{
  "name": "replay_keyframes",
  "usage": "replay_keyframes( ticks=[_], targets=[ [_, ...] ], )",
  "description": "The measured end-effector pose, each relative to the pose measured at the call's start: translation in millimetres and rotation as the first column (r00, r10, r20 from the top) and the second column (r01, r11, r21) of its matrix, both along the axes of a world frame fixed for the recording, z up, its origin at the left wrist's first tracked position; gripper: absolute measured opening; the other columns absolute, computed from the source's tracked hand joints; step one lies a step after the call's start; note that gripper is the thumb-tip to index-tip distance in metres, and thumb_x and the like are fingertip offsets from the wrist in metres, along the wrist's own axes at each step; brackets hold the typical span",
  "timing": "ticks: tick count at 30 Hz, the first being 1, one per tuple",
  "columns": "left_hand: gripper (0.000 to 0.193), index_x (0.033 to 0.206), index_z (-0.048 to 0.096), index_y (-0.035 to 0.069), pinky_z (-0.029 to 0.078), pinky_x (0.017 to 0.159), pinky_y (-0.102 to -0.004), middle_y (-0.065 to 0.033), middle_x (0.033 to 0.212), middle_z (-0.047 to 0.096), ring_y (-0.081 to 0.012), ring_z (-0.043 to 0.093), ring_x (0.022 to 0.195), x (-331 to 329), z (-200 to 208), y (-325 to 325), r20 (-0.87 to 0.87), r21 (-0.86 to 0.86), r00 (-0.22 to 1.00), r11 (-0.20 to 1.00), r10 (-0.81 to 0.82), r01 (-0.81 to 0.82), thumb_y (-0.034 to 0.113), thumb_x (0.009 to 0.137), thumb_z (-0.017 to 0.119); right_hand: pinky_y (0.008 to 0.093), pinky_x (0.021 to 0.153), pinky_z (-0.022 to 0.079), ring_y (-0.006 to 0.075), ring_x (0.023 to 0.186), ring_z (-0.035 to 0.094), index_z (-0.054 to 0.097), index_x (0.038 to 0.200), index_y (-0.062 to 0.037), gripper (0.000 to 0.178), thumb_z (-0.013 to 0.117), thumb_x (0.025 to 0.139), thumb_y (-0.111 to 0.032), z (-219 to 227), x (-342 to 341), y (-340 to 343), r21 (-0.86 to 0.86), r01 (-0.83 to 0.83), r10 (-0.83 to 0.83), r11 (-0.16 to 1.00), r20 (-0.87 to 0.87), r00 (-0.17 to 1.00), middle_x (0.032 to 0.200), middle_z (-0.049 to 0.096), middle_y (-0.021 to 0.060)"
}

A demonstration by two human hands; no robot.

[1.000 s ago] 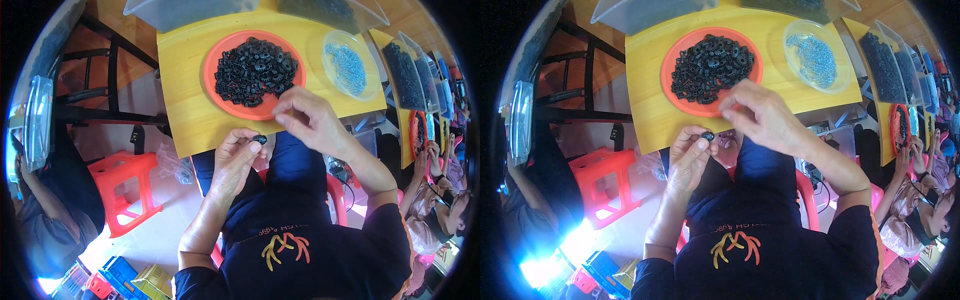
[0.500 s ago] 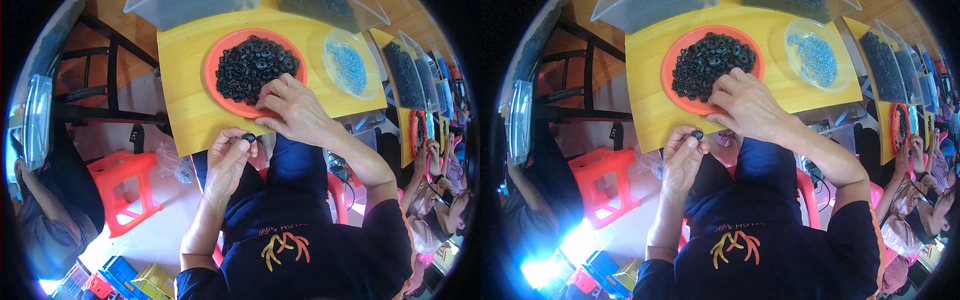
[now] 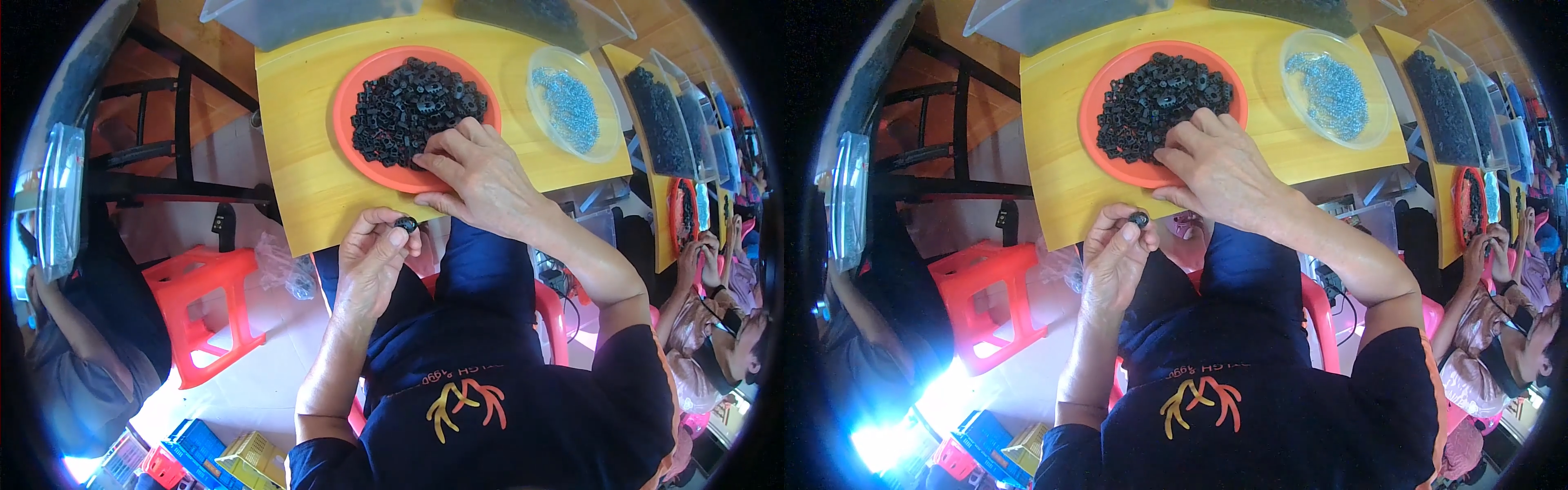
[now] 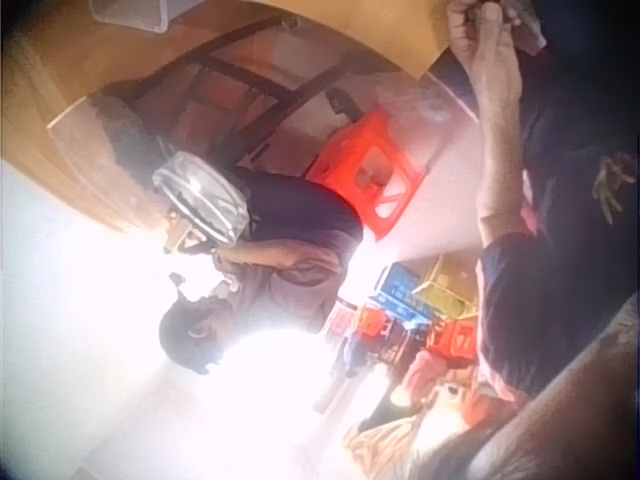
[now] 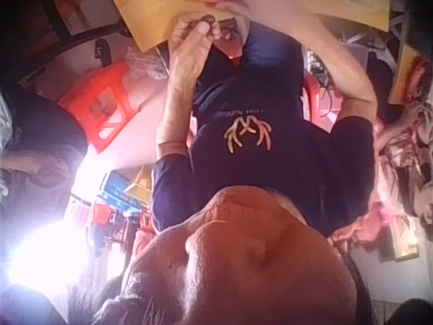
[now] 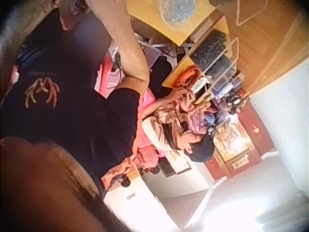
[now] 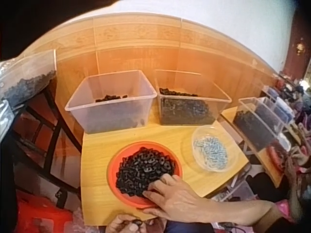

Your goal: The person assembles small plastic components by hand, inserting tiny beads into them.

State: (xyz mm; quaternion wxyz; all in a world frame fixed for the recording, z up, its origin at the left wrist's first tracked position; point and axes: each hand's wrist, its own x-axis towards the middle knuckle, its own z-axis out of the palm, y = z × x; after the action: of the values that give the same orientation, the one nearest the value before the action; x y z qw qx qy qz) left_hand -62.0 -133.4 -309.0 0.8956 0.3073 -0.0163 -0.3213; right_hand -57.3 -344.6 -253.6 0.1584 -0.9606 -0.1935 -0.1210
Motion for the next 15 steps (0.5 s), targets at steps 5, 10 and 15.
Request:
replay_keyframes(
  ticks=[5, 10, 15],
  targets=[
    [0.021, 0.111, 0.056, 0.002, 0.048, 0.079, -0.0320, -0.0093, 0.097, 0.062, -0.0190, 0.059, 0.085, 2, 0, -1, -0.005, -0.016, 1.000, 1.000, -0.005, 0.005, 0.003, 0.091, 0.063, 0.0369, 0.083, 0.046, 0.0272, 0.095, 0.053, 0.067, 0.099, -0.0030, 0.038, 0.077, 0.073, -0.028, 0, -1, -3, 0.060, 0.008, -0.008, 0.998, -0.006, 1.000, 0.102, 0.059, 0.0077],
    [0.021, 0.111, 0.057, 0.002, 0.047, 0.078, -0.0322, -0.0096, 0.097, 0.063, -0.0198, 0.059, 0.084, 3, -2, 0, -0.030, -0.044, 0.999, 0.999, 0.009, -0.010, 0.004, 0.091, 0.063, 0.0368, 0.078, 0.048, 0.0266, 0.091, 0.055, 0.066, 0.094, -0.0041, 0.030, 0.078, 0.073, -0.021, 0, -2, -10, 0.147, -0.023, 0.032, 0.989, -0.060, 0.998, 0.099, 0.062, 0.0074],
    [0.020, 0.111, 0.058, 0.002, 0.047, 0.078, -0.0320, -0.0094, 0.096, 0.063, -0.0196, 0.059, 0.084, 4, -1, -2, -0.020, -0.043, 1.000, 0.999, 0.010, -0.011, 0.004, 0.091, 0.062, 0.0365, 0.076, 0.048, 0.0264, 0.085, 0.057, 0.065, 0.092, -0.0038, 0.022, 0.076, 0.075, -0.013, -7, 0, -15, 0.303, -0.025, 0.067, 0.953, -0.127, 0.990, 0.094, 0.064, 0.0077]
  ],
)
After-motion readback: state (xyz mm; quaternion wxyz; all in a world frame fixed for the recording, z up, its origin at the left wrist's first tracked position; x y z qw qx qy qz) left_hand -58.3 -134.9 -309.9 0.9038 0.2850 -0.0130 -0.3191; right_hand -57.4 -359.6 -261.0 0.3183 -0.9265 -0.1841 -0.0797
